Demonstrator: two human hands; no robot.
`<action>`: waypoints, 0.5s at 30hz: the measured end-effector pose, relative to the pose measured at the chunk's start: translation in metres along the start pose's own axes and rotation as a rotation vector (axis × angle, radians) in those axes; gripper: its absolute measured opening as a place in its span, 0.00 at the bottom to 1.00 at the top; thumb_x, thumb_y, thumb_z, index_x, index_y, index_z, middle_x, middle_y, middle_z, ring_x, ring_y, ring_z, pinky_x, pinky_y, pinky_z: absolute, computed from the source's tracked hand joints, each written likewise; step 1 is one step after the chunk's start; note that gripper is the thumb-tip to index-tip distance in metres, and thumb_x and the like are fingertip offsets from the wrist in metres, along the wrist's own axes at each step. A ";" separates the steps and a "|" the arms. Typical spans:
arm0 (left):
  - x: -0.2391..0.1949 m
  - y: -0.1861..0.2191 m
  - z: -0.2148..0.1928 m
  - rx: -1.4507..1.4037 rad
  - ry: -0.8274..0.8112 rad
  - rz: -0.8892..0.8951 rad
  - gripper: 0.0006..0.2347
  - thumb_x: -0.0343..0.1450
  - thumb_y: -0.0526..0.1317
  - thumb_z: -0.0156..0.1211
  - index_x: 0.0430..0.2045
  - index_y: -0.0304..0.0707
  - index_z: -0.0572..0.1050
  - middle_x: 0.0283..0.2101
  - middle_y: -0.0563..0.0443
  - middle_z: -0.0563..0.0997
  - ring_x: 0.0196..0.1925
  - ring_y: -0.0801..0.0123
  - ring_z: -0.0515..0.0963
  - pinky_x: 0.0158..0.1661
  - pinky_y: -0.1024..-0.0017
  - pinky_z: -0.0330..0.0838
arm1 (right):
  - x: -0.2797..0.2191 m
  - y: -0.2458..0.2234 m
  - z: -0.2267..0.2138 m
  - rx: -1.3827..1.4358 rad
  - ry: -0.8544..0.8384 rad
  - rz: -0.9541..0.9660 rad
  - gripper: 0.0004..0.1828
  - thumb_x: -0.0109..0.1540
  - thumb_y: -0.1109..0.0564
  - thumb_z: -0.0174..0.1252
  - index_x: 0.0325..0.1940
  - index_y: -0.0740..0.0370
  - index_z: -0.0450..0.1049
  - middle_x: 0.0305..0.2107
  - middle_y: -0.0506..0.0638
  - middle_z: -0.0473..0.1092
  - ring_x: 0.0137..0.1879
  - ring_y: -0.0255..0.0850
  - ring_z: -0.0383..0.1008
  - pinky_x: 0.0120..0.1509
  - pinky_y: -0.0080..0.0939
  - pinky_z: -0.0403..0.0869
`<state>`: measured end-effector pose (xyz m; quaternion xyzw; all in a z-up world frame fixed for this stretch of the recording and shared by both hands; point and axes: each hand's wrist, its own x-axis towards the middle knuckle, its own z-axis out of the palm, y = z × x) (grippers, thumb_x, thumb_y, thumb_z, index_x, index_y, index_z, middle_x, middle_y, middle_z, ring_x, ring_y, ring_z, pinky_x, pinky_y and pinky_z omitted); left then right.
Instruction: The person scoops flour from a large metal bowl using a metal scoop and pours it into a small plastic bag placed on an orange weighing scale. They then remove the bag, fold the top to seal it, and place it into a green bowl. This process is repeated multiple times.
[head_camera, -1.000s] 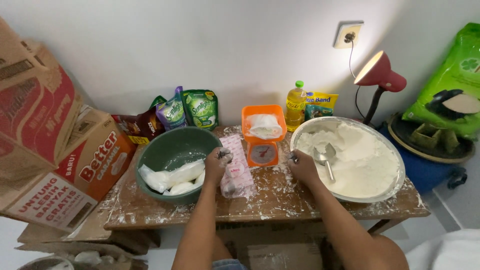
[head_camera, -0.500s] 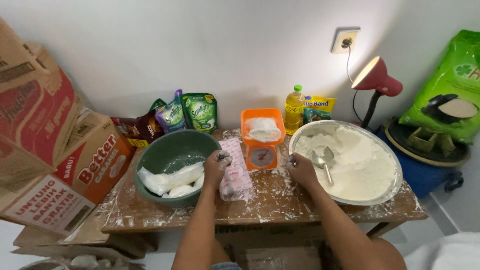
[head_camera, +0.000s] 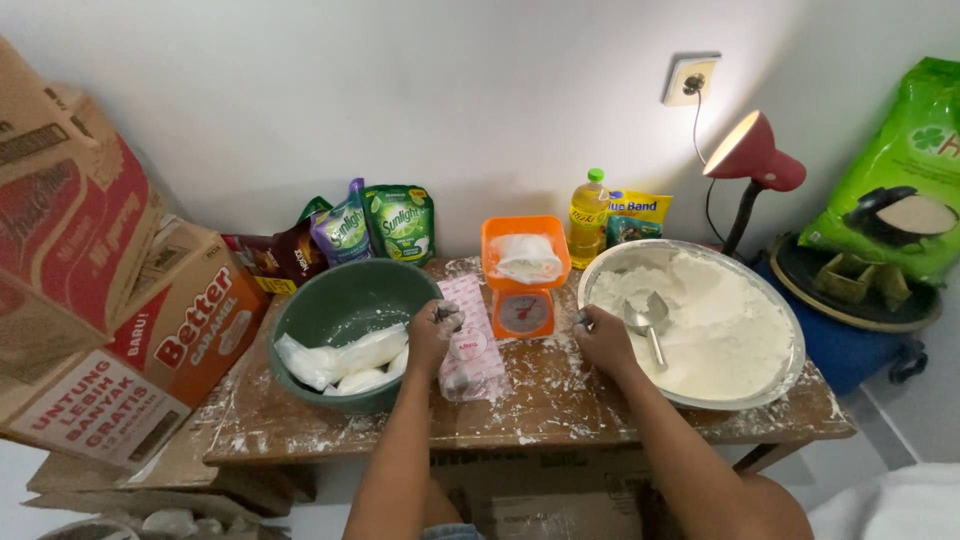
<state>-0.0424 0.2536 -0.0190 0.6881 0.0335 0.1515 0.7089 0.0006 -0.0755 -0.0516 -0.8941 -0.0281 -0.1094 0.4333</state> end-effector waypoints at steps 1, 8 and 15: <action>0.002 -0.001 0.000 0.000 -0.001 0.000 0.09 0.66 0.31 0.69 0.37 0.28 0.79 0.30 0.44 0.80 0.33 0.69 0.80 0.38 0.71 0.80 | 0.000 0.000 0.000 0.000 0.001 0.001 0.13 0.55 0.50 0.60 0.41 0.53 0.80 0.29 0.57 0.77 0.37 0.56 0.78 0.44 0.55 0.74; 0.004 -0.003 0.000 0.035 0.019 0.019 0.09 0.65 0.31 0.70 0.36 0.29 0.80 0.29 0.42 0.81 0.32 0.68 0.81 0.36 0.70 0.81 | 0.001 -0.003 0.000 -0.017 0.002 0.006 0.12 0.55 0.50 0.61 0.41 0.52 0.80 0.25 0.57 0.75 0.36 0.55 0.78 0.43 0.55 0.73; 0.004 -0.001 0.001 0.070 0.031 0.003 0.09 0.65 0.33 0.70 0.36 0.29 0.81 0.30 0.42 0.82 0.32 0.67 0.81 0.36 0.67 0.80 | -0.002 -0.006 -0.003 -0.003 -0.009 0.028 0.13 0.55 0.49 0.61 0.42 0.52 0.81 0.28 0.58 0.76 0.38 0.56 0.78 0.45 0.56 0.73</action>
